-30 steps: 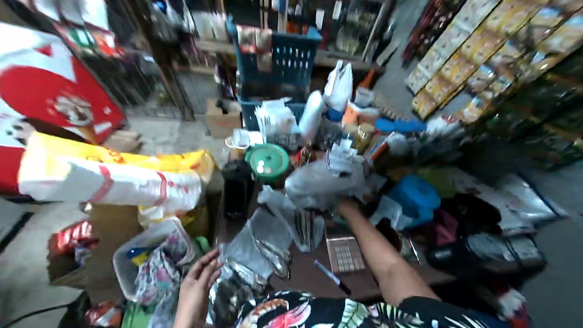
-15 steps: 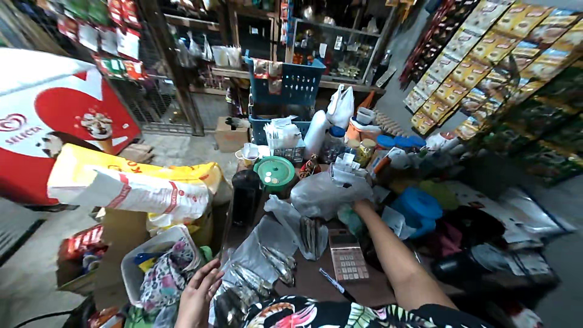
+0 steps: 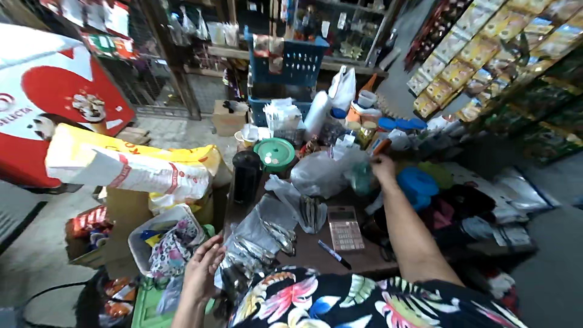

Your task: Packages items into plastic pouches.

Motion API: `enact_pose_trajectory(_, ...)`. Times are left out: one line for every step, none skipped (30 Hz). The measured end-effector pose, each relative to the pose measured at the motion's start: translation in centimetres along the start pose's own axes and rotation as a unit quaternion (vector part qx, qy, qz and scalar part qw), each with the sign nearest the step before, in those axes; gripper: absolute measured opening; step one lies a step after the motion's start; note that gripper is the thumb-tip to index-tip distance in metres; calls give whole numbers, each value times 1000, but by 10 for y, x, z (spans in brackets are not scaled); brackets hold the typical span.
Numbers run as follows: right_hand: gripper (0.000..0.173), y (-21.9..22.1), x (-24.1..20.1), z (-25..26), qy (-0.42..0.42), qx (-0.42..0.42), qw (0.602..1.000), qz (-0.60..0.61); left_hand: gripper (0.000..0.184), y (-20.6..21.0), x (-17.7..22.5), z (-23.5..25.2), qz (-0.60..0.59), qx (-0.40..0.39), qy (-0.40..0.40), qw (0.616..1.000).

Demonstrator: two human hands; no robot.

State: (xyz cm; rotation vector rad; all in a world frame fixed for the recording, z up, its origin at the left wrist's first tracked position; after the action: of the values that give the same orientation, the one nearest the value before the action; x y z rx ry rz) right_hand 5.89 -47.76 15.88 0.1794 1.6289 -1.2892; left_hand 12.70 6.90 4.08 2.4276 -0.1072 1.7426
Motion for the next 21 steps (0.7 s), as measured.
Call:
enact_pose_trajectory(30,-3,-3,0,-5,-1,1000,0,29,-1,1,-1,5,-3,2,1000)
enact_pose_trajectory(32,-3,-6,1,-3,-25,999,-21,30,-1,2,-4,11,-6,4,1000)
enact_pose_trajectory(32,-3,-7,1,-4,-42,998,-40,30,-3,3,-6,17,-13,5,1000)
enact_pose_trajectory(32,-6,-9,1,-4,-30,999,-44,30,-4,3,-7,21,-18,5,1000)
enact_pose_trajectory(33,-11,-12,1,-5,0,999,-33,30,-4,3,-7,23,-22,6,999)
enact_pose_trajectory(33,-17,-15,4,-14,24,1000,-14,29,-5,2,-7,21,-23,7,999)
enact_pose_trajectory(33,-19,-15,7,-22,21,1000,-3,29,-6,1,-6,20,-22,7,1000)
enact_pose_trajectory(33,-17,-13,11,-26,4,1000,-2,29,-8,0,-6,20,-20,5,1000)
enact_pose_trajectory(32,-17,-11,12,-29,0,1000,0,29,-9,-1,-5,21,-18,2,1000)
enact_pose_trajectory(31,-20,-12,12,-34,20,999,13,29,-9,-2,-5,21,-16,0,1000)
enact_pose_trajectory(30,-23,-14,13,-41,43,998,38,29,-9,-1,-5,20,-14,-1,1000)
enact_pose_trajectory(29,-24,-15,15,-53,53,995,65,29,-9,-1,-6,20,-13,-1,1000)
enact_pose_trajectory(28,-23,-16,16,-60,44,994,80,29,-9,0,-6,20,-11,-2,1000)
enact_pose_trajectory(28,-22,-17,14,-67,35,993,90,29,-8,1,-7,22,-10,-2,1000)
enact_pose_trajectory(28,-22,-18,12,-81,40,990,113,29,-6,2,-7,23,-8,-1,1000)
enact_pose_trajectory(28,-24,-20,11,-101,54,981,156,28,-3,4,-7,24,-9,2,1000)
enact_pose_trajectory(29,-26,-27,7,-118,58,968,215,28,-1,7,-7,28,-10,7,1000)
enact_pose_trajectory(27,-26,-36,1,-136,52,950,278,27,3,11,-7,36,-12,16,999)
enact_pose_trajectory(24,-25,-49,-9,-151,33,930,334,27,9,16,-8,49,-17,28,998)
enact_pose_trajectory(20,-23,-61,-19,-164,8,910,380,26,16,21,-9,64,-26,44,997)
enact_pose_trajectory(18,-21,-73,-29,-175,-26,892,415,25,24,27,-10,81,-39,63,994)
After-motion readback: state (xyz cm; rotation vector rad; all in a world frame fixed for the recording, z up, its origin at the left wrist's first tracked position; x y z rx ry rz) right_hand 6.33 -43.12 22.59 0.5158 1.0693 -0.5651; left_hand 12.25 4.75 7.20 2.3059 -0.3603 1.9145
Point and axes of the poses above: each hand's wrist, its own z-axis towards the middle knuckle, its own y-axis out of the palm, x = y × z, the point moved 2 cm from there along z, towards the middle knuckle, and after that the axes turned 13 degrees about z, right-handed, at the moved point
